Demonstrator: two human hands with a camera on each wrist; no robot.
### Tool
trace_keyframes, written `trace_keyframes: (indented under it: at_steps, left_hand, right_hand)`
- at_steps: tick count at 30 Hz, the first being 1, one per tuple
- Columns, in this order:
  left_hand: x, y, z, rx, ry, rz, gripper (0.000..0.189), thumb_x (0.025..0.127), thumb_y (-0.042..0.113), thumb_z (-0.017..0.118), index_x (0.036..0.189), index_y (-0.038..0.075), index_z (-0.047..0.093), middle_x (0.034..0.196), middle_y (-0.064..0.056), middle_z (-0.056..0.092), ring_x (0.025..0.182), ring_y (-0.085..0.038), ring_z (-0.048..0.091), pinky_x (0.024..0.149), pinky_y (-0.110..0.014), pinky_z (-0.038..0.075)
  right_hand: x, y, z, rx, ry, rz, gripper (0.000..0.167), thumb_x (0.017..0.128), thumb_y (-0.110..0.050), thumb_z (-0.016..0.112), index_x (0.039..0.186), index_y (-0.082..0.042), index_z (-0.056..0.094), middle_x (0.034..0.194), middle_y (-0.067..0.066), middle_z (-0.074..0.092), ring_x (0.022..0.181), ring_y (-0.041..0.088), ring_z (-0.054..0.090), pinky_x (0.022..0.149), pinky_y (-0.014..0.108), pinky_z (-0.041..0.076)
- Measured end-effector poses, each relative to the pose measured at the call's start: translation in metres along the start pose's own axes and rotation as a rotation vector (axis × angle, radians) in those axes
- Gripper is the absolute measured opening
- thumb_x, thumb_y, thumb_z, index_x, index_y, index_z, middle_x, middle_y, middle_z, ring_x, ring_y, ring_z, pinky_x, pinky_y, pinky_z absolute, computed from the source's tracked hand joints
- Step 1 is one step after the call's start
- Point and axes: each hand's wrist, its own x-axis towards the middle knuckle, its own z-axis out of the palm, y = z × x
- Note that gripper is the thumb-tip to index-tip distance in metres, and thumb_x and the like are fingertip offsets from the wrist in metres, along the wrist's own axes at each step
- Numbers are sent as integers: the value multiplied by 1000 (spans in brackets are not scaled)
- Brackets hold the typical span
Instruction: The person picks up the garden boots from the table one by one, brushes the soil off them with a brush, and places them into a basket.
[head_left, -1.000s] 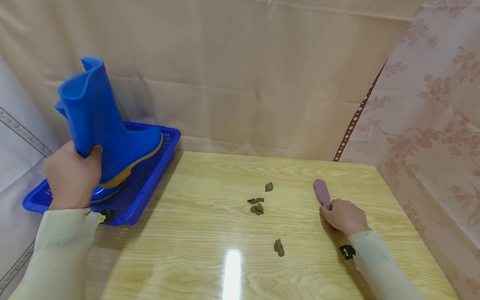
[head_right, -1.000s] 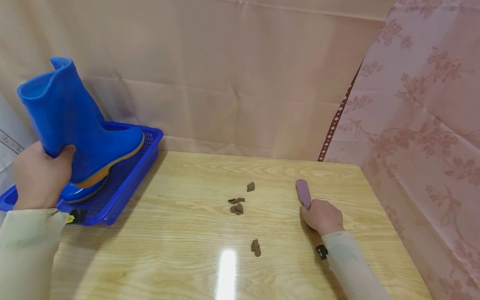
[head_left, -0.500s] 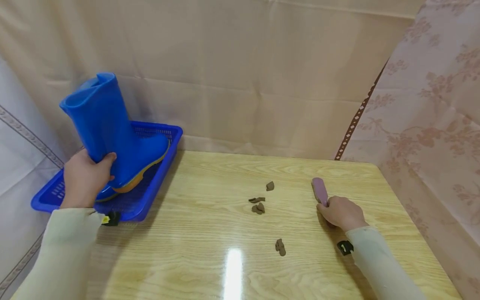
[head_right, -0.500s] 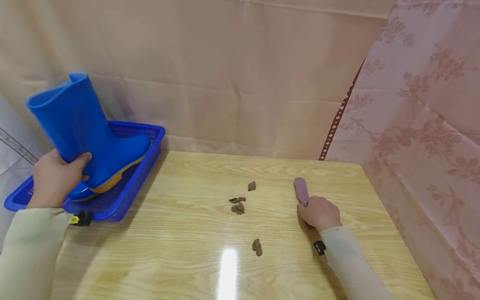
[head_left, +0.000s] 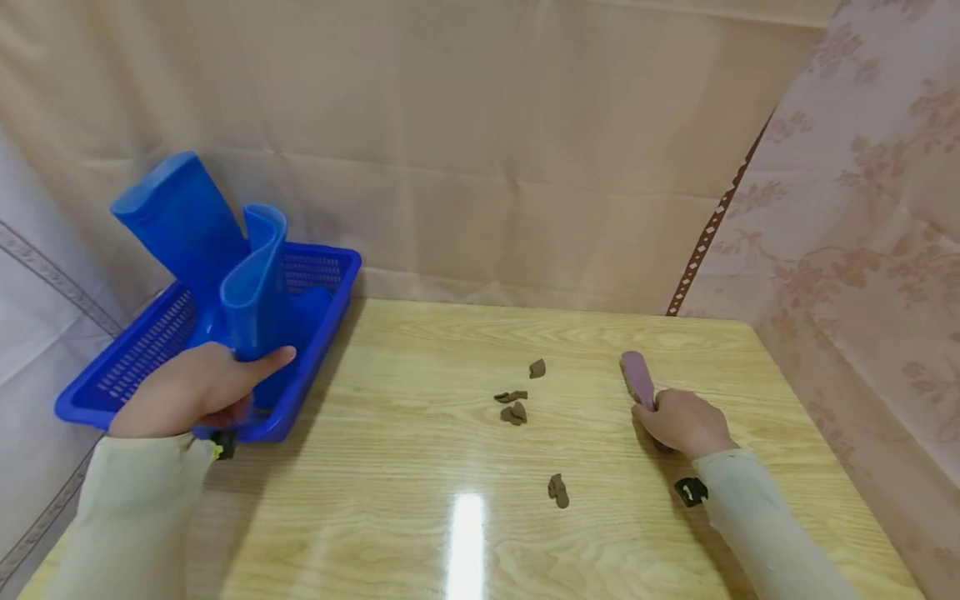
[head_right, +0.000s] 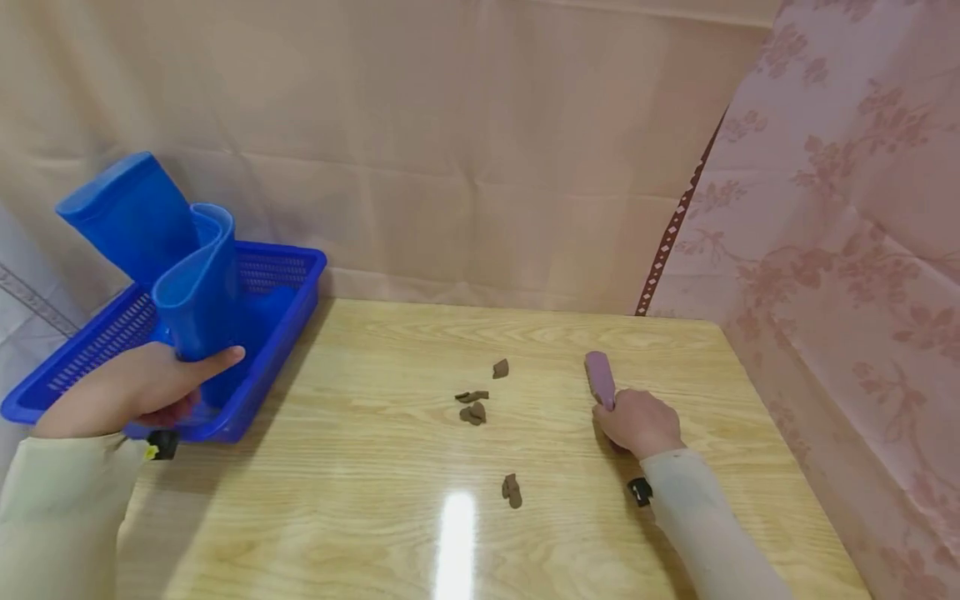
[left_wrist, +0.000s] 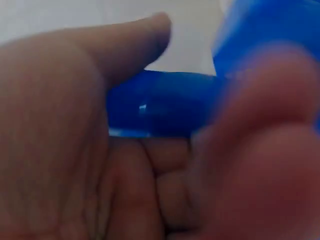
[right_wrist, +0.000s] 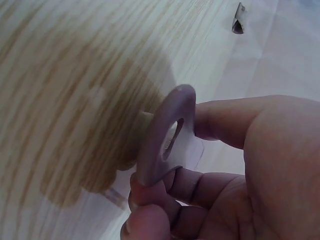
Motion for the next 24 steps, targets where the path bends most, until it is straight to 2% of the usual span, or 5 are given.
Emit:
trace_keyframes:
  at_steps: [3,7,15,18,24]
  left_hand:
    - [-1,7,7,-42,-49,31,87,95,82,35,80,4,68,65,-4,65,60,-18,63,60,-35,52]
    - [1,14,19,-41,-66,116,75,101,71,43,91,2,69,70,-5,69,62,-18,66,62,-34,58]
    - [7,38,53,-130,-168,324,41,104,48,59,107,8,68,75,-6,61,66,-22,58,59,-32,50]
    - [16,47,69,-86,-100,411,40,104,45,60,121,10,66,87,-3,66,76,-20,61,66,-34,52]
    - [37,62,95,-68,182,468,47,104,38,62,141,9,55,120,-10,71,109,-27,68,93,-49,56]
  right_hand:
    - [-1,-1,0,-2,-1,-1,43,102,-43,53,75,-10,54,67,7,53,59,20,49,51,33,37]
    - [-3,-2,0,-6,1,5,43,101,-43,53,74,-9,54,68,7,52,59,21,49,52,34,37]
    - [-3,-4,-1,-12,-6,1,43,101,-44,53,75,-10,55,67,6,52,59,21,48,52,33,36]
    - [-3,-5,-1,-15,24,-4,42,102,-43,53,76,-10,55,67,6,52,60,21,48,52,34,36]
    - [-2,-8,-1,1,166,-39,43,105,-44,51,94,-3,61,71,6,59,60,22,52,50,35,39]
